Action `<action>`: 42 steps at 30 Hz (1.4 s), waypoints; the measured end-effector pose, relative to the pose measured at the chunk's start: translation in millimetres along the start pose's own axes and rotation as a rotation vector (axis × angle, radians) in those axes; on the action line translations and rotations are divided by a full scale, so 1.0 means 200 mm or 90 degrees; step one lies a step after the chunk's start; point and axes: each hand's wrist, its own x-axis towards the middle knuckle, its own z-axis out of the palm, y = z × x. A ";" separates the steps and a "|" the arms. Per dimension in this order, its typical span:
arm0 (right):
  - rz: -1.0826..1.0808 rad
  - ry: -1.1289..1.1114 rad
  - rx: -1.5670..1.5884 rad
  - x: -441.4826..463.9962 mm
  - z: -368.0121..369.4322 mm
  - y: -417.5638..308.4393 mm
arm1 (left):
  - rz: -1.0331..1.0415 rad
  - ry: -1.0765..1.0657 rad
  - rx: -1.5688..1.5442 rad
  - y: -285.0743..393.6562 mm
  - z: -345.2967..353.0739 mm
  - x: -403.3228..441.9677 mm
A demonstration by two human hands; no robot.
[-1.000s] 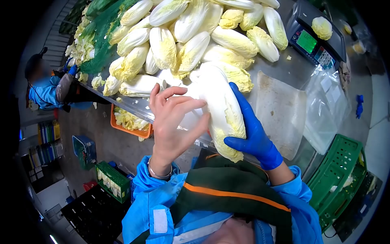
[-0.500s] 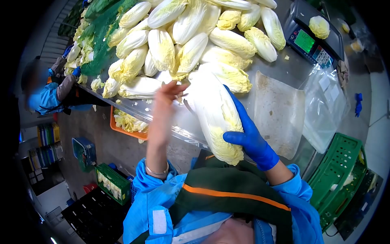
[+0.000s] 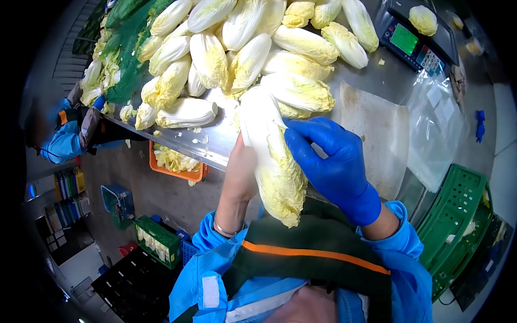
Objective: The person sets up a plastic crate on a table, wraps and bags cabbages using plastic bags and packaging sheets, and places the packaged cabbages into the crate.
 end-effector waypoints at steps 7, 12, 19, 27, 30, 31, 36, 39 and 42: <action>-0.035 0.003 -0.048 0.02 -0.02 -0.05 | 0.043 0.022 0.007 0.00 0.04 0.01; 0.034 -0.023 -0.085 0.00 -0.04 -0.03 | 0.175 0.029 0.160 -0.01 0.03 -0.01; -0.274 -0.258 -0.186 -0.11 -0.08 -0.05 | 0.106 0.194 -0.029 0.01 0.10 0.05; -0.042 -0.119 -0.065 -0.03 -0.08 -0.13 | 0.199 0.152 -0.040 0.00 0.08 0.05; -0.049 -0.021 -0.046 0.01 -0.03 -0.12 | 0.260 0.156 0.097 -0.01 0.09 0.05; -0.066 -0.007 -0.067 0.02 -0.03 -0.10 | 0.268 0.145 0.148 -0.01 0.08 0.03; -0.286 -0.089 -0.237 -0.04 -0.07 -0.03 | 0.263 0.188 0.189 -0.02 0.13 0.03; -0.326 -0.243 -0.108 -0.07 -0.07 -0.09 | 0.199 0.224 0.028 -0.01 0.10 0.08; -0.115 -0.076 -0.166 -0.05 -0.04 -0.06 | 0.261 0.208 0.077 -0.06 0.06 0.07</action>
